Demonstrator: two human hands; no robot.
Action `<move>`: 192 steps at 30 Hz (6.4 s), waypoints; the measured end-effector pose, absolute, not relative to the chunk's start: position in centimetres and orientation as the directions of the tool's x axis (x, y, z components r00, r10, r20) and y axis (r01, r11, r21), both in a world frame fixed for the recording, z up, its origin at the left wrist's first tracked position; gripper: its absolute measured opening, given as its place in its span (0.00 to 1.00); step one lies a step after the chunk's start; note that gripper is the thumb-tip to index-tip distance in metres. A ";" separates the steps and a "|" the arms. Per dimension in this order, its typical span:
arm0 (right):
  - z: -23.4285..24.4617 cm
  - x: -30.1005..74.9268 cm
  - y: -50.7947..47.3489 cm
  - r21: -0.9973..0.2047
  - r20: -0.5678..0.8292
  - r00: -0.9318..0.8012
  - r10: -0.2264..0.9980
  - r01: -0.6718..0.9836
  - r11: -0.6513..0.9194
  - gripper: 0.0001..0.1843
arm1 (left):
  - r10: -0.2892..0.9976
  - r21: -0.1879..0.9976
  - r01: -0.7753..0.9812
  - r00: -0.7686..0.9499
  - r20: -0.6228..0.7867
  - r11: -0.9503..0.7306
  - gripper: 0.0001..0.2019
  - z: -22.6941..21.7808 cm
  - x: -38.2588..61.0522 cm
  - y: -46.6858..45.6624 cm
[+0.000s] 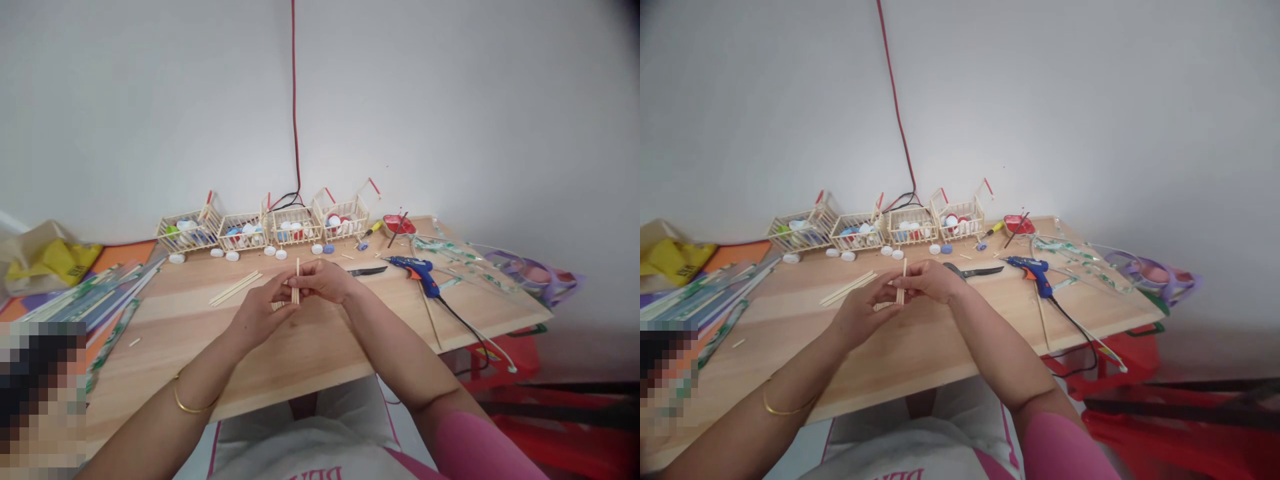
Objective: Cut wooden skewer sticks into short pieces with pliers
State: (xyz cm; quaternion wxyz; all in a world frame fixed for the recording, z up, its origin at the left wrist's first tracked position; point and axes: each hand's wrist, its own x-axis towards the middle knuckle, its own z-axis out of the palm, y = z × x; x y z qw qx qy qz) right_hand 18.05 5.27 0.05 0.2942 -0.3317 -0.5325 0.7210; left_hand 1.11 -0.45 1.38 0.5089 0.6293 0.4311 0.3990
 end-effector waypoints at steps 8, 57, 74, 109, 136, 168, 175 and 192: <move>0.0 18.2 5.0 -0.996 -0.064 -0.602 0.796 -0.007 -0.086 0.14 | 0.931 0.889 0.350 0.317 0.183 -0.294 0.28 0.4 0.7 -0.5; 0.0 17.7 4.7 -0.927 0.114 -0.432 0.895 0.279 0.253 0.19 | 0.894 0.831 -0.384 0.358 -0.268 0.403 0.12 -1.0 1.4 0.4; -0.7 16.5 4.4 -0.938 0.082 -0.400 0.913 0.278 0.206 0.20 | 0.898 0.863 -0.306 0.314 -0.307 0.402 0.12 -1.4 1.6 0.1; 0.0 17.2 4.0 -0.989 0.069 -0.465 0.883 0.084 0.121 0.17 | 0.945 0.961 -0.188 0.296 -0.141 0.202 0.15 -0.8 1.8 0.0; 0.5 17.0 3.7 -0.754 0.318 -0.582 0.748 0.324 0.572 0.14 | 0.929 0.839 -0.413 0.262 -0.262 0.353 0.13 -0.6 1.5 0.0; 2.6 27.1 1.7 -0.344 0.009 -0.312 0.950 0.891 0.295 0.51 | 0.983 0.990 -0.115 0.175 -0.057 0.078 0.12 -1.3 1.2 0.2; 0.2 30.3 1.1 -0.070 -0.181 -0.219 0.959 0.975 0.210 0.51 | 0.978 0.984 0.133 0.184 0.095 -0.121 0.13 -0.9 1.1 -0.3; 2.1 22.2 -6.2 -0.613 0.191 -0.230 0.954 0.731 0.299 0.26 | 0.931 0.855 0.372 0.100 0.350 -0.362 0.14 -0.1 0.7 -1.3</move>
